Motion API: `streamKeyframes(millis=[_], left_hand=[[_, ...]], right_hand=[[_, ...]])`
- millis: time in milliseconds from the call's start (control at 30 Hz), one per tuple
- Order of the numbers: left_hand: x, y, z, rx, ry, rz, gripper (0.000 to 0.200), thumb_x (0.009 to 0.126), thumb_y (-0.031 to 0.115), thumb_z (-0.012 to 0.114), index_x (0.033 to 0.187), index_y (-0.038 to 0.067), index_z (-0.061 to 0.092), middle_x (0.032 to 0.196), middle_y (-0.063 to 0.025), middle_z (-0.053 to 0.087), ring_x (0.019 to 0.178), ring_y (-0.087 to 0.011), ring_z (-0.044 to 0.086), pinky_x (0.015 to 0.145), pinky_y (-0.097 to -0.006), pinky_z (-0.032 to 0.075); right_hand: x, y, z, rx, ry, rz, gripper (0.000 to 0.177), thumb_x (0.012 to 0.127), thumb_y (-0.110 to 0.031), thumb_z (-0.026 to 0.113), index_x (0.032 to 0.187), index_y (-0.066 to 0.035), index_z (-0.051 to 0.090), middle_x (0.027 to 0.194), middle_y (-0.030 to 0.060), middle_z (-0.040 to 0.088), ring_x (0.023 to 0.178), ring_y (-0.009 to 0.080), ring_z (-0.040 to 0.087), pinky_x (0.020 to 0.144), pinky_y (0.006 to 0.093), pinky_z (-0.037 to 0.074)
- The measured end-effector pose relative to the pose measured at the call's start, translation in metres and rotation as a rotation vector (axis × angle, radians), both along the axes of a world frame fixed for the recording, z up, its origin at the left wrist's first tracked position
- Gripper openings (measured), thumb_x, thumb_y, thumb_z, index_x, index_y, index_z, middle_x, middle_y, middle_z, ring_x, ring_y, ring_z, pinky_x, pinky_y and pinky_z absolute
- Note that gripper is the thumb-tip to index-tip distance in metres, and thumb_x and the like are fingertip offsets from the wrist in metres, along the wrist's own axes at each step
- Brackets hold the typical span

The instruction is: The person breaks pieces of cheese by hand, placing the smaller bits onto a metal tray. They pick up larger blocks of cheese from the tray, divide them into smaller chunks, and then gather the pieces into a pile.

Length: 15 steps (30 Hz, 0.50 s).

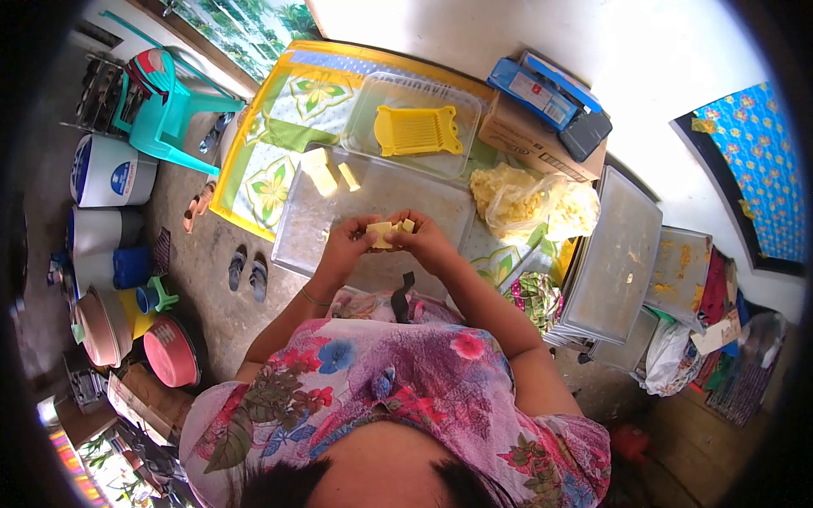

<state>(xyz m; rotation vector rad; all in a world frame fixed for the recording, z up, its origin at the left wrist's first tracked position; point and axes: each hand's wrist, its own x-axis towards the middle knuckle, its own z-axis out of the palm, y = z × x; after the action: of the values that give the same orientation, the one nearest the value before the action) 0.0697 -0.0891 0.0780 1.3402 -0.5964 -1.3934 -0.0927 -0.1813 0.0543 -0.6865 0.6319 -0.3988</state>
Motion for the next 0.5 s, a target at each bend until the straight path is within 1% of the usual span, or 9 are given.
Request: streamKeyframes(millis=[67,167,267,367,500], left_hand=[[-0.002,0.001,0.010,0.003,-0.125,-0.029,0.034,0.086,0.007,0.061,0.117,-0.005,0.054,0.099,-0.0090,0.062,0.090,-0.0128,0.060,0.080,-0.0264,0.050],[0.001,0.003,0.002,-0.010,-0.138,-0.039,0.036,0.086,0.007,0.061,0.119,-0.005,0.053,0.101,-0.0095,0.062,0.090,-0.0131,0.060,0.081,-0.0256,0.050],[0.002,0.003,-0.001,-0.012,-0.126,-0.031,0.037,0.085,0.005,0.061,0.119,-0.006,0.053,0.103,-0.0103,0.062,0.091,-0.0135,0.060,0.081,-0.0251,0.050],[0.003,0.001,0.010,-0.009,-0.139,-0.030,0.037,0.085,0.004,0.061,0.119,-0.006,0.053,0.102,-0.0104,0.063,0.090,-0.0133,0.060,0.081,-0.0256,0.050],[0.005,-0.003,0.009,0.014,0.046,0.036,0.034,0.084,0.005,0.062,0.116,-0.005,0.054,0.100,-0.0096,0.063,0.089,-0.0129,0.060,0.080,-0.0264,0.051]], right_hand=[[0.004,0.002,0.009,-0.133,0.110,-0.019,0.025,0.077,-0.004,0.070,0.098,-0.004,0.056,0.091,0.0067,0.062,0.081,0.0156,0.062,0.070,0.0279,0.052],[0.008,0.001,0.006,-0.205,0.162,-0.052,0.025,0.075,-0.003,0.070,0.097,-0.002,0.056,0.089,0.0080,0.062,0.078,0.0152,0.062,0.066,0.0267,0.053],[0.009,-0.001,0.004,-0.239,0.199,-0.049,0.026,0.075,-0.004,0.070,0.096,-0.002,0.056,0.088,0.0083,0.063,0.077,0.0157,0.062,0.066,0.0264,0.053],[0.008,-0.003,0.007,-0.226,0.223,-0.039,0.026,0.076,-0.002,0.070,0.096,-0.003,0.054,0.091,0.0076,0.062,0.080,0.0156,0.062,0.072,0.0295,0.053],[0.008,0.000,0.010,-0.157,0.150,-0.071,0.026,0.076,-0.002,0.068,0.097,-0.004,0.052,0.091,0.0066,0.061,0.081,0.0146,0.061,0.075,0.0297,0.052]])
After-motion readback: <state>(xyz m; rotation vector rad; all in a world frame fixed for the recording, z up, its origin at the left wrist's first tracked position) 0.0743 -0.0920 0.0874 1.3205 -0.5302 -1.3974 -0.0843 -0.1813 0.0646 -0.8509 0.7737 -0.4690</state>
